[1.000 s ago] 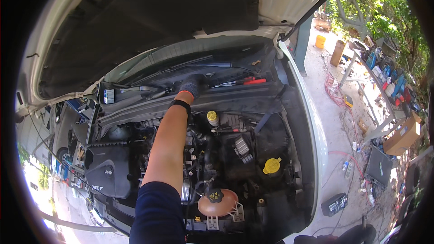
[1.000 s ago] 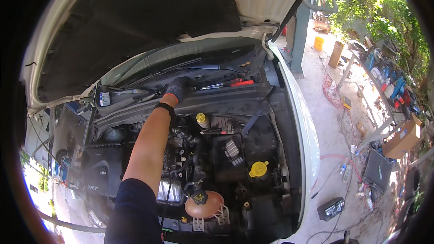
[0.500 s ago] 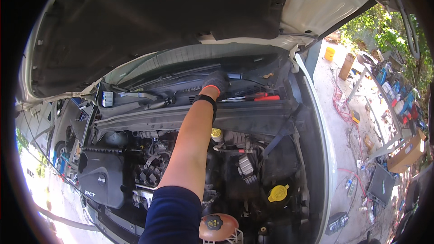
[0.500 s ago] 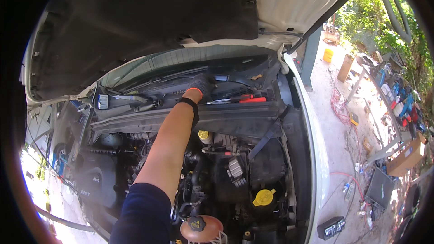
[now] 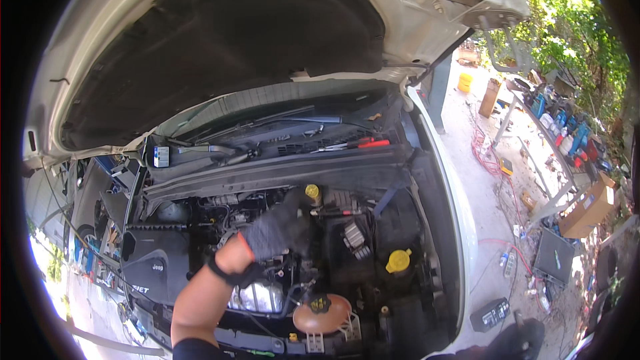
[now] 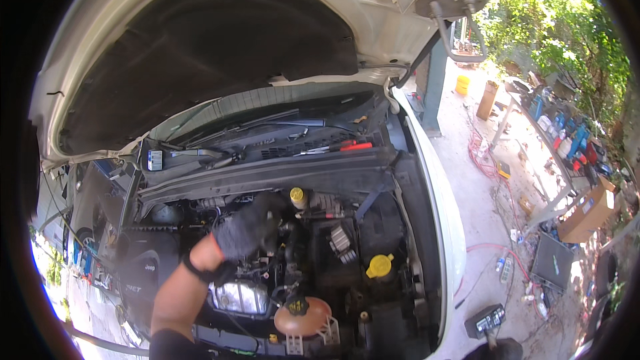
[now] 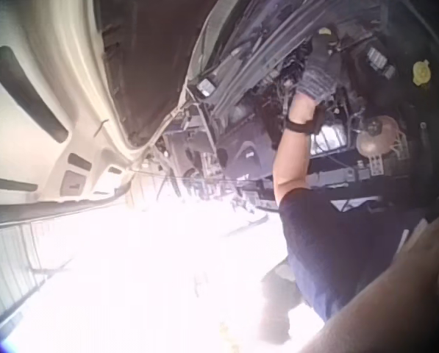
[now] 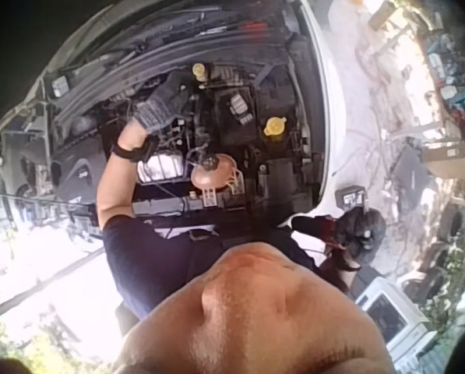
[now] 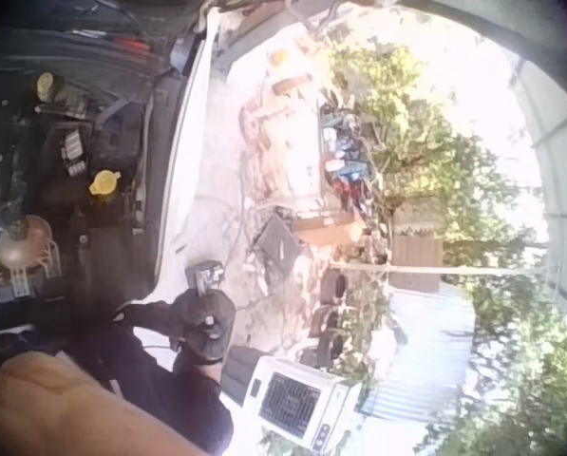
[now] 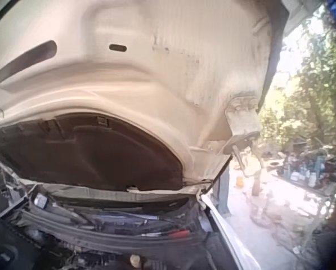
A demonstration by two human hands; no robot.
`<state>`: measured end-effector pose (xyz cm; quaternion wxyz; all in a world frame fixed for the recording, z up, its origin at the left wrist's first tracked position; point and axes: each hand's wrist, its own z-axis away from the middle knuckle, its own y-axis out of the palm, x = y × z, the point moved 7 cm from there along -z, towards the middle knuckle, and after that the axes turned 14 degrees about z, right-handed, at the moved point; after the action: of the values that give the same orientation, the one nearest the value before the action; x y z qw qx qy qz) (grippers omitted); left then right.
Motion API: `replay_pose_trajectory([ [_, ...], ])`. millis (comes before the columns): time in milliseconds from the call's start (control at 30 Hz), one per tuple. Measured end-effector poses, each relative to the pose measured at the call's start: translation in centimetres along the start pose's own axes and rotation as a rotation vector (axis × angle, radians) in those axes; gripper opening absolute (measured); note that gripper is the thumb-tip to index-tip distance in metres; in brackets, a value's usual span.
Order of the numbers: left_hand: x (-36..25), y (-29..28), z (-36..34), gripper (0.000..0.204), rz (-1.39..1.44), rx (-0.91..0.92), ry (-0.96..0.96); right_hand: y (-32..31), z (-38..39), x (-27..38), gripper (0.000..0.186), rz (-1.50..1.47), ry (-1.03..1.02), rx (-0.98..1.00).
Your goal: The person uses a red impact wrench to remove bolts from the engine block of a Jeep with the hood open. They repeatedly loosen and remove bolts, then place the tool on the cowl area. The person also uses a socket wrench to tighten bolts on the engine.
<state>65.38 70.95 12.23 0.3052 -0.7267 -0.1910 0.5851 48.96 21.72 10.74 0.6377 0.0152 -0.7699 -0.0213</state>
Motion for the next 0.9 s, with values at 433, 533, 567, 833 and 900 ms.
replay_pose_trajectory([
  [433, -19.4, 8.3, 26.9, 0.033, 0.245, 0.007, 0.341, 16.9, 10.0, 5.9, 0.035, 0.086, -0.526, 1.245],
  [533, -21.6, 9.1, 28.9, 0.034, 0.29, -0.039, 0.381, 17.2, 12.7, 7.3, 0.037, 0.11, -0.561, 1.306],
  [567, -22.5, 9.5, 29.3, 0.034, 0.242, 0.02, 0.404, 17.0, 13.5, 7.6, 0.038, 0.127, -0.571, 1.324],
  [833, -24.8, 10.4, 34.2, 0.042, 0.091, 0.18, 0.685, 16.2, 18.1, 7.8, 0.03, 0.19, -0.619, 1.412],
  [900, -25.4, 10.5, 34.1, 0.042, 0.075, 0.233, 0.755, 13.4, 18.9, 7.0, 0.02, 0.484, -0.484, 1.404],
])
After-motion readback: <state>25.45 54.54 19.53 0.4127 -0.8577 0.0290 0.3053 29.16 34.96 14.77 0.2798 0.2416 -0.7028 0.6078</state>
